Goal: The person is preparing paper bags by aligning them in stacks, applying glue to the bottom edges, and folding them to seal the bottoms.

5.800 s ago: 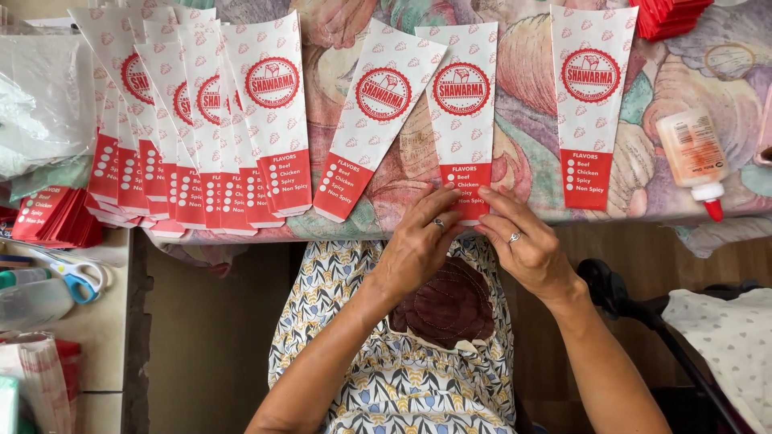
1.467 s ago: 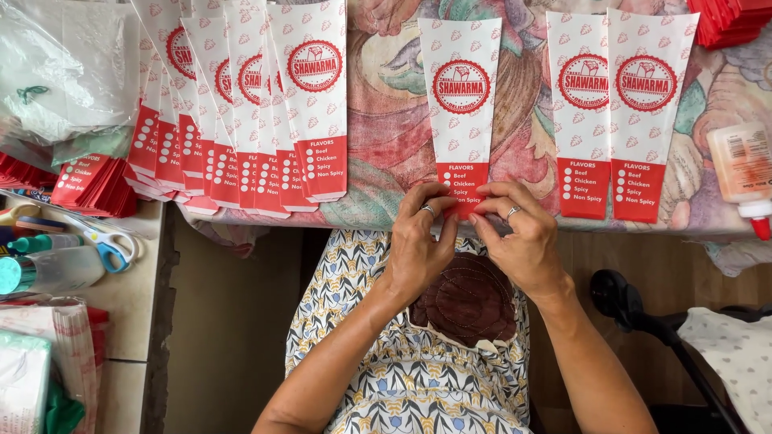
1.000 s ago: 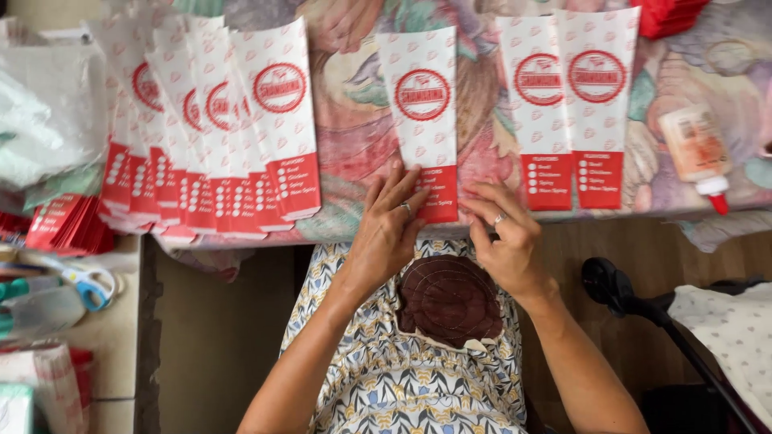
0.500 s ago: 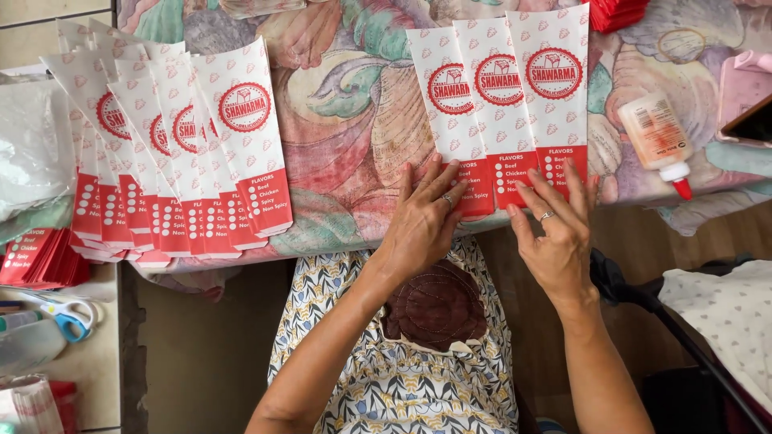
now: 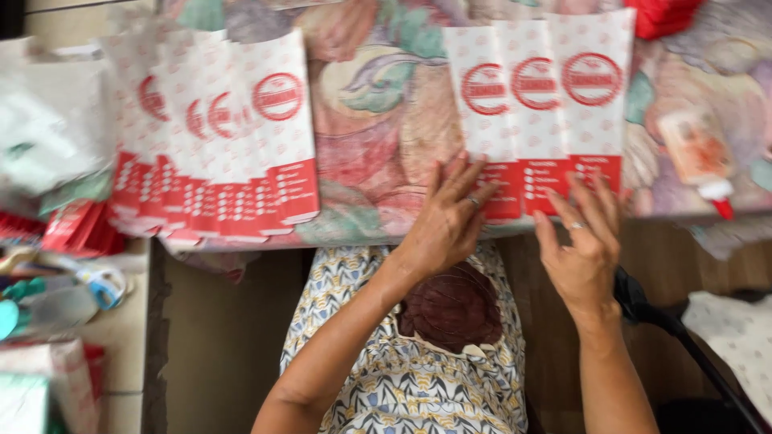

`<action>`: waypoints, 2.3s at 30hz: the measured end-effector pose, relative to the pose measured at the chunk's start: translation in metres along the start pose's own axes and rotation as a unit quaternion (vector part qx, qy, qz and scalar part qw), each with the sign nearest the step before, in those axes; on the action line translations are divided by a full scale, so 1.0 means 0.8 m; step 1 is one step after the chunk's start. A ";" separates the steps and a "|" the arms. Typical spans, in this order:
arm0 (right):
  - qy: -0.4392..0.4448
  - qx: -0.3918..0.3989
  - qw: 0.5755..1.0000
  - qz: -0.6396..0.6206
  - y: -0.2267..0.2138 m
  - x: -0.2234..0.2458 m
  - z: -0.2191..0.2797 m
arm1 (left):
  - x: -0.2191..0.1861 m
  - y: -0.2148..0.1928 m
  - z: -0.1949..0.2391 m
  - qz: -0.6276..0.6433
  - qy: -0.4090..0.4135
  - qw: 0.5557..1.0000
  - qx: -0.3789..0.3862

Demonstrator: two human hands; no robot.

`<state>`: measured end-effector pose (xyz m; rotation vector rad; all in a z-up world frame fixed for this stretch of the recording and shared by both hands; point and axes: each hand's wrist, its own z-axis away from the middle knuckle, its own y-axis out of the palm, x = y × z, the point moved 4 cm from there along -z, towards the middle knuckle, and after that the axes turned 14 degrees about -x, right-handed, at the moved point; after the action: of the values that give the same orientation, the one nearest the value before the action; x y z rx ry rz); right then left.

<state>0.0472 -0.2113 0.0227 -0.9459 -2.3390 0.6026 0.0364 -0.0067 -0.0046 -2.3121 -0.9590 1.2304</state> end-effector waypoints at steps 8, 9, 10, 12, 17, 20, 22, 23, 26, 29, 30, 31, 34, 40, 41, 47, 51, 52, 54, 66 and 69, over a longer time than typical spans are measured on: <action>-0.013 -0.026 0.998 -0.050 -0.006 0.011 -0.002 | 0.081 -0.175 0.047 -0.216 -0.053 0.973 -0.059; -0.012 -0.031 0.998 -0.051 -0.008 0.010 -0.001 | 0.096 -0.207 0.054 -0.281 -0.089 0.953 -0.072; -0.012 -0.031 0.998 -0.051 -0.007 0.012 -0.002 | 0.106 -0.219 0.060 -0.281 -0.090 0.953 -0.072; -0.012 -0.035 0.998 -0.050 -0.005 0.015 -0.006 | 0.135 -0.236 0.073 -0.375 -0.131 0.917 0.018; -0.022 -0.035 0.995 -0.086 0.014 0.049 -0.022 | 0.080 -0.170 0.050 -0.293 -0.094 0.951 0.039; -0.022 -0.009 0.992 -0.120 0.037 0.074 -0.019 | 0.053 -0.115 0.039 -0.244 -0.066 0.967 0.015; -0.016 0.013 0.990 -0.141 0.052 0.092 -0.015 | 0.042 -0.089 0.034 -0.208 -0.078 0.975 0.006; -0.031 0.022 0.987 -0.154 0.061 0.105 -0.015 | 0.038 -0.082 0.030 -0.203 -0.080 0.976 0.008; -0.060 0.044 0.981 -0.177 0.073 0.127 -0.014 | 0.025 -0.084 0.030 -0.160 -0.063 0.984 -0.056; -0.076 0.059 0.977 -0.191 0.075 0.133 -0.014 | 0.015 -0.103 0.042 -0.067 -0.028 0.988 -0.134; -0.080 0.061 0.975 -0.196 0.074 0.133 -0.014 | 0.011 -0.109 0.048 -0.013 -0.014 0.989 -0.148; -0.078 0.063 0.975 -0.196 0.075 0.130 -0.013 | 0.014 -0.109 0.053 -0.012 -0.017 0.989 -0.146; -0.089 0.080 0.974 -0.194 0.076 0.123 -0.011 | 0.020 -0.105 0.060 -0.006 0.006 0.993 -0.118; -0.094 0.058 0.970 -0.217 0.070 0.124 -0.017 | 0.009 -0.114 0.052 0.021 0.015 0.987 -0.157; -0.093 0.056 0.970 -0.219 0.070 0.124 -0.017 | 0.009 -0.114 0.052 0.026 0.013 0.986 -0.163; -0.066 0.056 0.974 -0.208 0.071 0.128 -0.022 | 0.018 -0.103 0.047 0.029 -0.017 0.984 -0.176; -0.012 0.050 0.977 -0.205 0.071 0.130 -0.027 | 0.012 -0.104 0.042 0.023 -0.052 0.983 -0.175; -0.011 0.051 0.977 -0.205 0.070 0.131 -0.030 | 0.010 -0.105 0.039 0.024 -0.053 0.983 -0.174; 0.017 0.058 0.975 -0.214 0.068 0.132 -0.035 | 0.007 -0.107 0.035 0.029 -0.081 0.982 -0.167; 0.080 0.086 0.963 -0.243 0.055 0.135 -0.052 | 0.030 -0.109 0.030 0.062 -0.096 0.992 -0.054; 0.066 0.037 0.973 -0.218 0.047 0.100 -0.035 | 0.029 -0.109 0.032 0.005 -0.062 0.998 0.000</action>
<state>0.0345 -0.1224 0.0468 -0.4010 -2.2836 0.4283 -0.0106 0.0712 0.0185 -2.2656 -0.9888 1.3922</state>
